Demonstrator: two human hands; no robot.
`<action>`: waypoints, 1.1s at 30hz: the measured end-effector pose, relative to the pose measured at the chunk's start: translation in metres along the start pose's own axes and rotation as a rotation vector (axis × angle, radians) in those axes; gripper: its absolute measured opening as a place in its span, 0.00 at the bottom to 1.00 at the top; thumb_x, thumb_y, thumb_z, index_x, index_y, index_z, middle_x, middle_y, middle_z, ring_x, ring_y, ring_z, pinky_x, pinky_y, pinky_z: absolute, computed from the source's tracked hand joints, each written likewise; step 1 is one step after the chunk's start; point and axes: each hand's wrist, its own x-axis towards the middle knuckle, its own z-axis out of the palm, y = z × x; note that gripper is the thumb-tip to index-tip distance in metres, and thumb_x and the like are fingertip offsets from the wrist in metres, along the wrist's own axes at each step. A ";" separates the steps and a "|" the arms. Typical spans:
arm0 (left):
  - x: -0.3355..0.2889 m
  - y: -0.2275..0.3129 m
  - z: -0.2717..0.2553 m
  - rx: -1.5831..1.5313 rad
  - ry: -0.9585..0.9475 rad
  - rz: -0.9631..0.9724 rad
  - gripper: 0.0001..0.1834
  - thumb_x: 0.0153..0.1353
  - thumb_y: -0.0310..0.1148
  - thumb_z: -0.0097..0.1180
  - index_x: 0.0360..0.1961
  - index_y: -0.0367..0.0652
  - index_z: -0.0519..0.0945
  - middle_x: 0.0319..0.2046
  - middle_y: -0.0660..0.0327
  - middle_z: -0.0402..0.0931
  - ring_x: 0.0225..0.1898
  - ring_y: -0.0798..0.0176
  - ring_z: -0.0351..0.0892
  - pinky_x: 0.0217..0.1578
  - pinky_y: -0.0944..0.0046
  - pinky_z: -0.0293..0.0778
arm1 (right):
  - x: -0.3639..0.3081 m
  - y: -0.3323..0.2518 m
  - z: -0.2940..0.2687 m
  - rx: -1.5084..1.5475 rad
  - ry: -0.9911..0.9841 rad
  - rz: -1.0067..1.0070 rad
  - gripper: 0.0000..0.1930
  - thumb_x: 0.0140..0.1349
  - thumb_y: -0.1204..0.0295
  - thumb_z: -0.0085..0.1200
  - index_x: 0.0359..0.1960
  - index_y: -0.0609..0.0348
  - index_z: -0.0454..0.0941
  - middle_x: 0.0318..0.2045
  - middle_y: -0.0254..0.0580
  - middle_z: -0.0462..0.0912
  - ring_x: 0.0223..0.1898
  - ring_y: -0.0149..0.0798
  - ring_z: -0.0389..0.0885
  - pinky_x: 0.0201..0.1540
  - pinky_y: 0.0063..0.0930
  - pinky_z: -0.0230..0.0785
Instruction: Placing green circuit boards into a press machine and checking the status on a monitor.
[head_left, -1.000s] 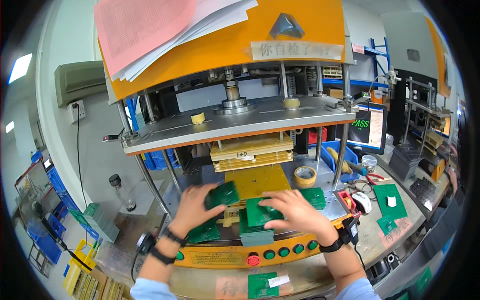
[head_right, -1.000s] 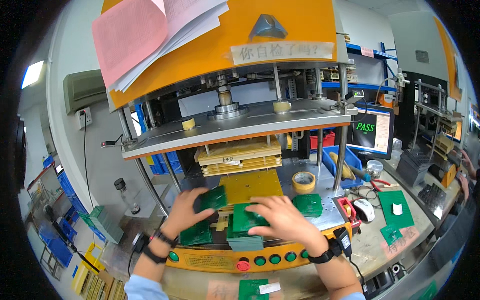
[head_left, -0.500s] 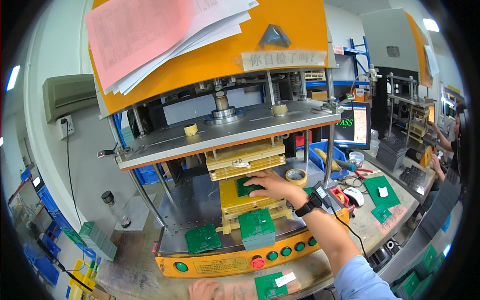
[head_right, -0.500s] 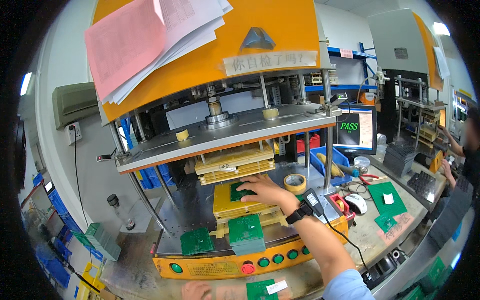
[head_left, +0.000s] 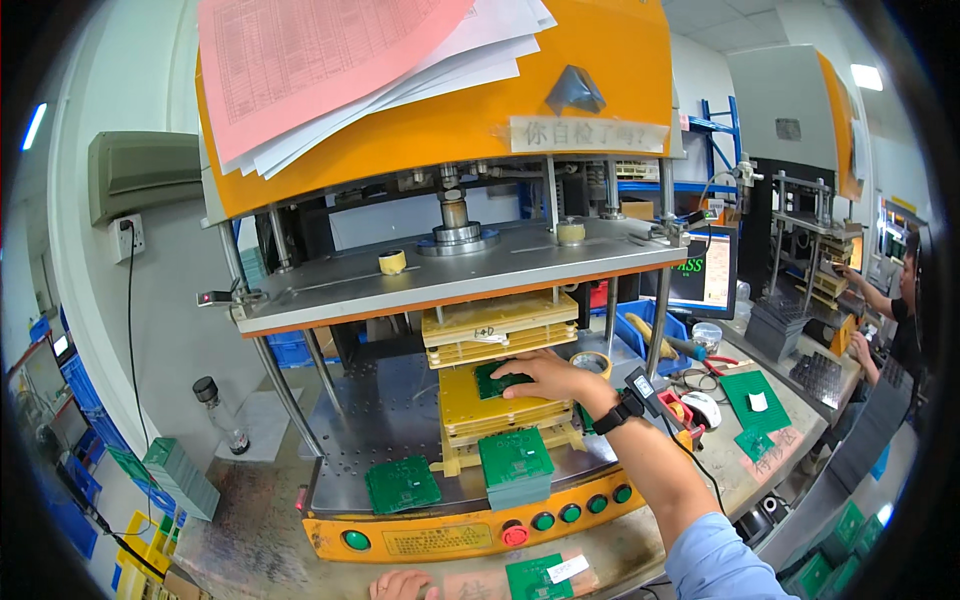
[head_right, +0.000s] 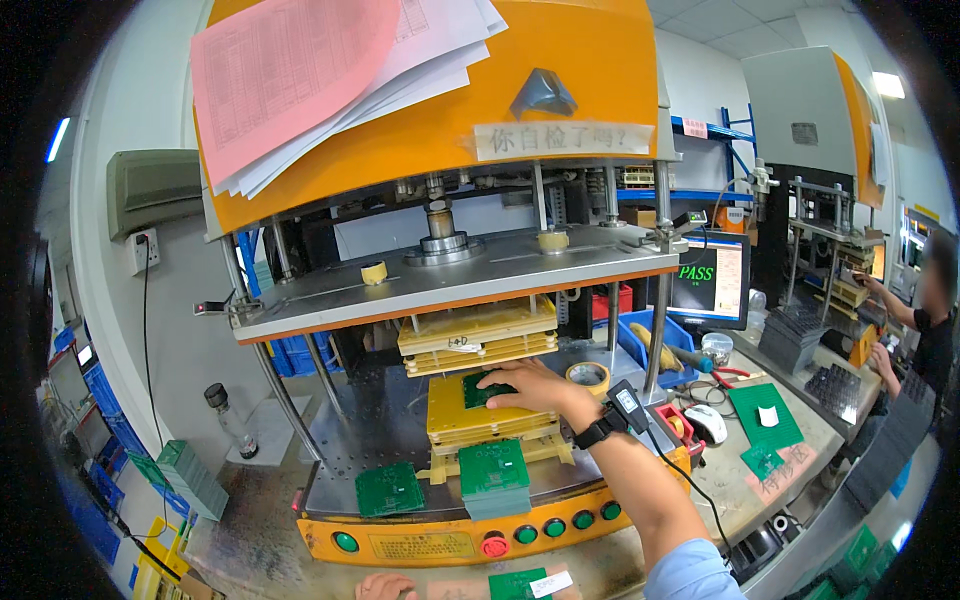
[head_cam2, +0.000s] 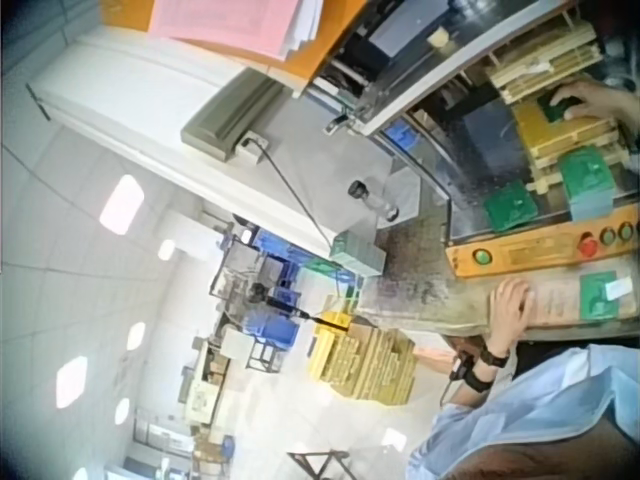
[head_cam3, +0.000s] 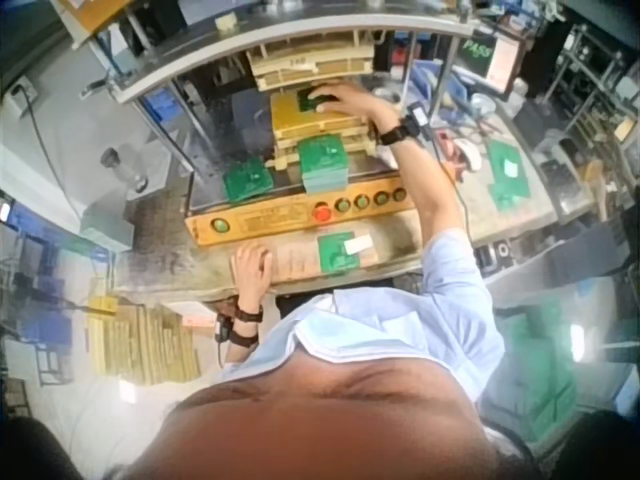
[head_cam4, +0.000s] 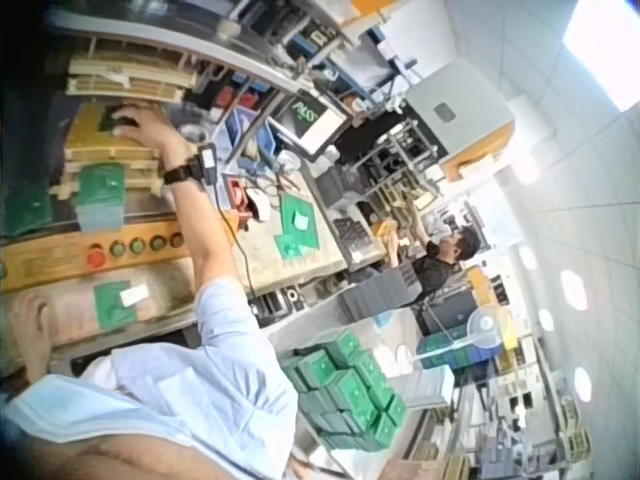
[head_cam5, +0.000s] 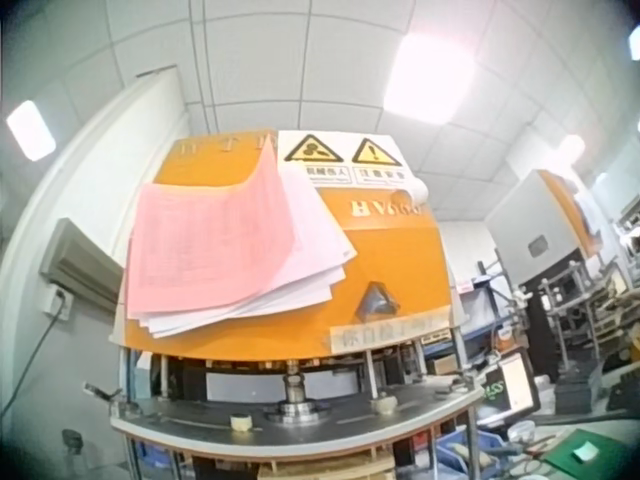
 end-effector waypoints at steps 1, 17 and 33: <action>-0.001 0.000 -0.001 0.003 0.004 -0.002 0.10 0.63 0.37 0.57 0.42 0.46 0.80 0.46 0.55 0.79 0.55 0.47 0.72 0.54 0.48 0.64 | 0.000 -0.001 0.000 0.000 0.000 -0.005 0.26 0.64 0.46 0.56 0.59 0.43 0.78 0.68 0.41 0.68 0.70 0.50 0.60 0.71 0.45 0.48; -0.001 -0.003 0.007 0.023 0.030 -0.014 0.09 0.62 0.37 0.58 0.41 0.46 0.81 0.46 0.56 0.79 0.53 0.47 0.73 0.53 0.48 0.65 | 0.004 0.005 0.003 -0.016 -0.009 -0.028 0.26 0.63 0.44 0.55 0.59 0.41 0.79 0.68 0.43 0.67 0.71 0.50 0.59 0.72 0.51 0.46; 0.025 0.006 -0.017 0.285 0.038 -0.196 0.18 0.61 0.36 0.59 0.49 0.38 0.75 0.60 0.42 0.70 0.61 0.33 0.63 0.64 0.41 0.57 | -0.117 -0.147 0.043 -0.383 0.316 -0.275 0.22 0.57 0.54 0.63 0.46 0.57 0.80 0.41 0.34 0.81 0.45 0.36 0.78 0.46 0.28 0.71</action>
